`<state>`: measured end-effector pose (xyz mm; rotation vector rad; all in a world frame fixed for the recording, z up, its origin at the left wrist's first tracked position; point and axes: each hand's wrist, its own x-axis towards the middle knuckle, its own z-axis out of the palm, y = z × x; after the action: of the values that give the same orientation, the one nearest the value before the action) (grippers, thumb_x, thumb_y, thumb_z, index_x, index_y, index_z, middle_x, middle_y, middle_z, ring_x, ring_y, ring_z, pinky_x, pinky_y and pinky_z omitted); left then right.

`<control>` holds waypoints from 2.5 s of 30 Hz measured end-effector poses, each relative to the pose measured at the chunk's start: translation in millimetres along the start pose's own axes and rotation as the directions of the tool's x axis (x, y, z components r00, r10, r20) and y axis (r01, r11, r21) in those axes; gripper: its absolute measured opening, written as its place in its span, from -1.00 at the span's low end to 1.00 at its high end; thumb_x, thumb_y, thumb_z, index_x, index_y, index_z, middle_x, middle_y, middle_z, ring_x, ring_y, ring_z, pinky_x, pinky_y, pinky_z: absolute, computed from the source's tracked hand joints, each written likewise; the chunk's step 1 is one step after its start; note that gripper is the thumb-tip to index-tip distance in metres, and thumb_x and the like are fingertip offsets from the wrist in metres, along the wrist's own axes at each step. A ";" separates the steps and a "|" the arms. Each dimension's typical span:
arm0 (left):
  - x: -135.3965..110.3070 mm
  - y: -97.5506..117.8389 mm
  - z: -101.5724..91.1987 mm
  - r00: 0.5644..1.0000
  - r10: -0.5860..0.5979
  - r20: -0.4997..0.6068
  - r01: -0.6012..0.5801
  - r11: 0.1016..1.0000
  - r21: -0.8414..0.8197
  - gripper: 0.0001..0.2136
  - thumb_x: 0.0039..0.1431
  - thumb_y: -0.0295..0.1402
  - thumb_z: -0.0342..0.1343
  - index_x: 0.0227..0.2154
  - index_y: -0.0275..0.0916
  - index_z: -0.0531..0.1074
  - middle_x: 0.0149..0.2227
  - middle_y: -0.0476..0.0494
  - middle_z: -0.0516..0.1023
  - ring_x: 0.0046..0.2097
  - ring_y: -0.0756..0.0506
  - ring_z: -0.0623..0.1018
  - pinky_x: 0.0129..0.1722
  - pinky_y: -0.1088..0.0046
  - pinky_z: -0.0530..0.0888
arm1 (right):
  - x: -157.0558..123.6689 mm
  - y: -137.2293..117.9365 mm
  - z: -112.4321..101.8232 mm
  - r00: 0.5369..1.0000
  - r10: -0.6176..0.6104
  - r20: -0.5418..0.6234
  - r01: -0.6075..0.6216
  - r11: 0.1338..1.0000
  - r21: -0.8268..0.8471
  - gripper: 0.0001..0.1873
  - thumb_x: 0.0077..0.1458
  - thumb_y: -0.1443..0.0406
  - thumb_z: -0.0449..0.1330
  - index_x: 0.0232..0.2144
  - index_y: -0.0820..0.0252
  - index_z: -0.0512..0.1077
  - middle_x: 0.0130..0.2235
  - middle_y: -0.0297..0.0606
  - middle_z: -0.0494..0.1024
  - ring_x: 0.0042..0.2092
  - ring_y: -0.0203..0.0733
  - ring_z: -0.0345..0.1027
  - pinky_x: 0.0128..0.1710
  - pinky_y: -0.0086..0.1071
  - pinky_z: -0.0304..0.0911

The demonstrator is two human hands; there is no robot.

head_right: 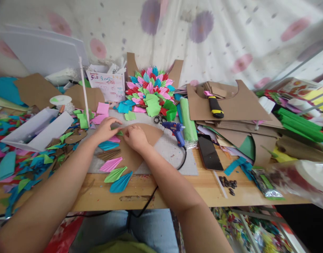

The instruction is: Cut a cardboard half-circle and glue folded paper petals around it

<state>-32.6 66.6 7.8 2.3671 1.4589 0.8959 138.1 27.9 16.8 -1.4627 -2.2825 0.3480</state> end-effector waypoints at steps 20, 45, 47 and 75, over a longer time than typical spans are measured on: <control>-3.1 -4.1 -10.6 0.997 -0.037 0.062 0.038 0.999 -0.009 -0.68 -0.08 -0.30 0.20 -0.21 -0.19 0.37 -0.14 -0.14 0.43 -0.04 -0.16 0.40 -0.03 0.26 0.33 | 8.3 28.2 5.4 0.981 0.169 -0.094 -0.113 0.895 0.431 -0.87 -0.01 0.27 0.11 -0.44 0.23 0.40 -0.41 -0.34 0.48 -0.38 -0.31 0.29 -0.37 -0.46 0.14; 1.4 -23.5 -21.7 0.880 -0.234 -0.414 0.221 0.972 -0.078 -0.75 0.03 -0.55 -0.11 -0.25 -0.24 0.36 -0.19 -0.16 0.45 -0.10 -0.08 0.44 -0.03 0.35 0.37 | 17.4 36.9 1.3 0.899 0.414 -0.141 -0.024 0.367 0.930 -0.80 -0.11 0.16 0.13 -0.53 0.14 0.22 -0.55 -0.48 0.25 -0.52 -0.41 0.11 -0.47 -0.49 0.09; 1.3 -24.2 -25.6 0.872 -0.235 -0.429 0.238 0.970 -0.047 -0.73 0.00 -0.57 -0.12 -0.24 -0.25 0.37 -0.20 -0.16 0.45 -0.12 -0.08 0.44 -0.05 0.35 0.37 | 18.6 39.3 1.3 0.893 0.428 -0.139 0.000 0.309 0.951 -0.76 -0.13 0.14 0.16 -0.55 0.14 0.22 -0.57 -0.48 0.26 -0.53 -0.42 0.10 -0.48 -0.50 0.09; -0.8 -34.3 -17.4 0.917 -0.277 -0.286 0.330 0.931 0.156 -0.96 -0.05 -0.38 0.08 -0.54 -0.21 0.34 -0.42 -0.14 0.43 -0.26 -0.17 0.43 -0.17 0.27 0.38 | 17.1 42.5 -2.4 0.901 0.430 -0.053 -0.051 0.228 0.972 -0.65 -0.20 0.06 0.23 -0.65 0.15 0.21 -0.61 -0.48 0.25 -0.56 -0.45 0.06 -0.54 -0.50 0.03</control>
<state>-68.5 80.3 4.8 2.1196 2.0440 1.0465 167.2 61.3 4.7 -1.0007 -1.0254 1.2543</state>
